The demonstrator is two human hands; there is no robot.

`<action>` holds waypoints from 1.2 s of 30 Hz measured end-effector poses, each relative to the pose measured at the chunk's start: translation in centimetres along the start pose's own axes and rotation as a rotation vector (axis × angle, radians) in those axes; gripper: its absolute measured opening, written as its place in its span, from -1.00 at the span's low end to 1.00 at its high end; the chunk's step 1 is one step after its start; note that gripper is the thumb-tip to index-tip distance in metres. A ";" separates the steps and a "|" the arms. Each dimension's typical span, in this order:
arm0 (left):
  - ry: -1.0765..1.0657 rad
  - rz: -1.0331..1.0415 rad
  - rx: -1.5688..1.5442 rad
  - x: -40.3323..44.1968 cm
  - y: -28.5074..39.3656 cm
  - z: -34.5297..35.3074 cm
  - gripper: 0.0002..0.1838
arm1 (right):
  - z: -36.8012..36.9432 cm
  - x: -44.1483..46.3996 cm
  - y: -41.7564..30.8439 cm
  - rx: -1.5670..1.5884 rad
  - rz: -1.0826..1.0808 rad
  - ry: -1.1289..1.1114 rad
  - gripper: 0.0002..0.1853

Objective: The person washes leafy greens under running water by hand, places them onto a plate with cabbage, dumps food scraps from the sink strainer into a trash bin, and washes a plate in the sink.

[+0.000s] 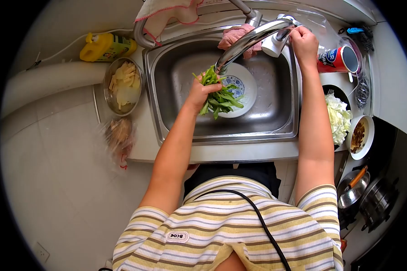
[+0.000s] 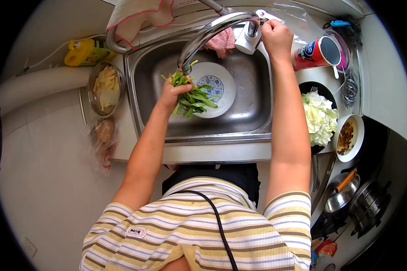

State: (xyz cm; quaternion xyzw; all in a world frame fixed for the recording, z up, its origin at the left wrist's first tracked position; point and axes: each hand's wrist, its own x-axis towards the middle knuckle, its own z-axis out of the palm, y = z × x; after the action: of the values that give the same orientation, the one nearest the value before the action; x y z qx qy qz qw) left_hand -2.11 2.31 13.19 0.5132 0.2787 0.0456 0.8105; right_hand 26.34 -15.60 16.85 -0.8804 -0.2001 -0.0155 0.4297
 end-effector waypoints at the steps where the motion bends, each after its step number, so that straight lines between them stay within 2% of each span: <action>1: 0.000 0.000 0.000 -0.2 0.2 -0.1 -0.74 | 0.1 -0.1 -0.1 0.000 0.000 0.000 -0.75; 3: 0.083 0.058 0.034 -1.0 0.5 -0.2 -0.76 | -0.1 -1.2 -0.1 0.010 -0.100 0.014 -0.76; 5: 0.076 0.058 0.060 -0.8 -0.1 -0.5 -0.79 | -0.1 -3.7 -0.1 0.013 -0.090 0.004 -0.84; 7: 0.342 0.139 0.290 -1.5 0.8 -0.1 -0.80 | -0.1 -5.9 -0.5 0.064 -0.017 -0.040 -0.86; 9: 0.434 0.246 0.492 -2.1 1.1 -1.5 -0.80 | 0.7 -13.7 -1.2 0.075 0.115 -0.207 -0.86; 11: 0.479 0.298 0.625 -1.6 0.5 -0.5 -0.76 | 2.2 -19.3 -0.9 0.024 0.001 -0.293 -0.83; 12: 0.506 0.315 0.673 -1.0 -0.2 -1.0 -0.74 | 3.1 -21.5 -0.7 -0.022 0.007 -0.375 -0.73; 13: 0.551 0.217 0.565 0.4 -2.1 -1.3 -0.73 | 3.5 -24.3 -1.6 -0.131 -0.010 -0.393 -0.60; 14: 0.576 0.308 0.679 0.0 -1.6 -0.9 -0.75 | 3.1 -24.1 -2.2 -0.098 0.079 -0.497 -0.49; 16: 0.547 0.286 0.519 1.0 -2.6 0.2 -0.75 | 2.9 -25.2 -4.8 -0.187 0.100 -0.518 -0.26; 18: 0.579 0.241 0.466 0.7 -3.1 0.3 -0.76 | 2.8 -24.9 -5.8 -0.194 0.106 -0.528 -0.22; 20: 0.572 0.325 0.625 0.7 -3.9 0.5 -0.81 | 2.2 -25.0 -6.1 -0.202 0.120 -0.531 -0.16; 21: 0.552 0.329 0.622 0.4 -3.7 0.9 -0.81 | 2.0 -25.0 -6.1 -0.211 0.131 -0.515 -0.16; 23: 0.388 0.553 0.910 -1.0 -2.9 2.2 -0.86 | 1.2 -25.1 -6.6 -0.249 0.117 -0.503 -0.18; 24: 0.318 0.580 1.040 -0.9 -3.6 1.7 -0.85 | 0.8 -25.3 -6.6 -0.266 0.130 -0.479 -0.18; 27: 0.176 0.577 0.969 -1.8 -2.8 2.6 -0.82 | -0.5 -25.6 -6.2 -0.319 0.112 -0.351 -0.28; 28: 0.087 0.593 1.112 -1.5 -3.6 2.3 -0.79 | -1.1 -26.3 -6.2 -0.289 0.105 -0.333 -0.33; 30: 0.112 0.536 1.114 -2.4 -5.3 -0.1 -0.78 | -0.8 -27.1 -5.6 -0.295 0.091 -0.390 -0.52; 33: 0.120 0.570 1.098 0.5 -3.7 1.3 -0.76 | -1.3 -27.5 -4.3 -0.207 0.098 -0.365 -0.59; 34: 0.123 0.500 1.179 0.5 -3.5 1.1 -0.76 | -1.5 -27.4 -3.5 -0.104 0.064 -0.292 -0.67; 35: 0.133 0.408 1.259 -1.0 -4.0 0.3 -0.77 | -1.6 -27.6 -2.8 -0.155 0.053 -0.309 -0.70; 36: 0.125 0.430 1.366 -1.0 -4.1 0.1 -0.78 | -1.9 -27.9 -2.3 -0.157 0.111 -0.416 -0.72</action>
State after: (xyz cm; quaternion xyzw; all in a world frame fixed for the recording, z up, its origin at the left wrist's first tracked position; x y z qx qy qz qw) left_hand -3.77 -0.09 10.08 0.9456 0.1836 0.0488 0.2641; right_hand 0.09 -25.24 14.18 -0.9050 -0.2338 0.1747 0.3094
